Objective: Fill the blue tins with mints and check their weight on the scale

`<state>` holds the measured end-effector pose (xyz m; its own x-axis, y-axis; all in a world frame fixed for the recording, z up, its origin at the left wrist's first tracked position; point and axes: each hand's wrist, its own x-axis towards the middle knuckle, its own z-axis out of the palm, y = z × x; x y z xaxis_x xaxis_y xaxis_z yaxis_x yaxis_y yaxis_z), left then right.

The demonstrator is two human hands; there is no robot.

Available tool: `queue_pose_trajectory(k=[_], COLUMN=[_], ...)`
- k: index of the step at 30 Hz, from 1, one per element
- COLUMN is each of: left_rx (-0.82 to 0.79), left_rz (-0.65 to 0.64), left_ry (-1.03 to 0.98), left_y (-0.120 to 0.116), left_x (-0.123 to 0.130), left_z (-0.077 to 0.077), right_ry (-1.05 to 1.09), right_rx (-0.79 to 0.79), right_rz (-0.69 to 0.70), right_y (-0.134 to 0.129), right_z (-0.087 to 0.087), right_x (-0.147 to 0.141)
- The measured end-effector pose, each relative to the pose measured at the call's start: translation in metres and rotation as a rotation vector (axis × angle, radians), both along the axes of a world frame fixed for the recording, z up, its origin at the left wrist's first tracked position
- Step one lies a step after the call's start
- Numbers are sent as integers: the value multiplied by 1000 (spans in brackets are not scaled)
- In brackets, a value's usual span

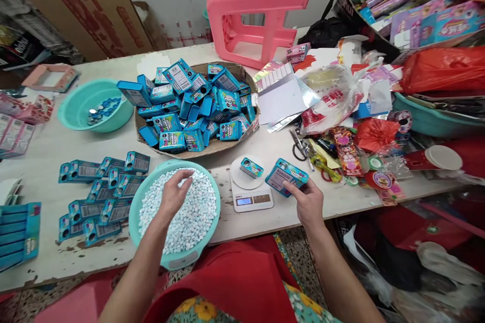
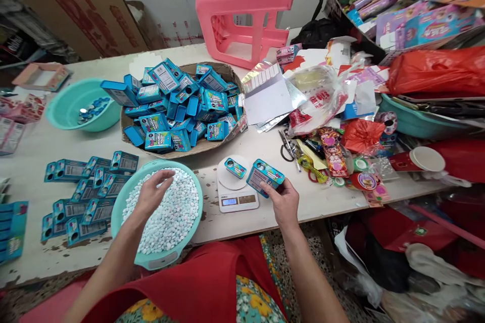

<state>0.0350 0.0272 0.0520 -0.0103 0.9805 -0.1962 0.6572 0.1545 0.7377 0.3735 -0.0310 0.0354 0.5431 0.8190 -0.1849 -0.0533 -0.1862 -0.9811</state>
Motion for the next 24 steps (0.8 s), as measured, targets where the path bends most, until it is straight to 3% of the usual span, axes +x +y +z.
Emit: queue_pose_trajectory(k=[4,7,11,13,15,18,21,24], left_rx=[178,266,239,150,122,203,242,221], left_rz=[-318,-570,-792,-728,-512,-230,-178,-214], left_ry=[9,145,295,299,251,130,33,-71], left_y=[18,33,51,58,61,55,37,12], left_x=[64,109,146,148,138,107,75,56], left_z=[-5,-16,-34,-39,-36,-18,5,19], right_ry=[-4,10,32,32,10,-81,-193,-414], right_rx=[-5,-10,-30,-45,-36,17,19,73], right_rz=[-9,-14,20,56,101,157,224,234], right_y=[-1,-5,-12,-12,-5,17,38,41], right_z=[1,1,-3,-8,-18,-44,-68,-70], right_x=[-2,-1,1,-3,-11,-26,-42,-55])
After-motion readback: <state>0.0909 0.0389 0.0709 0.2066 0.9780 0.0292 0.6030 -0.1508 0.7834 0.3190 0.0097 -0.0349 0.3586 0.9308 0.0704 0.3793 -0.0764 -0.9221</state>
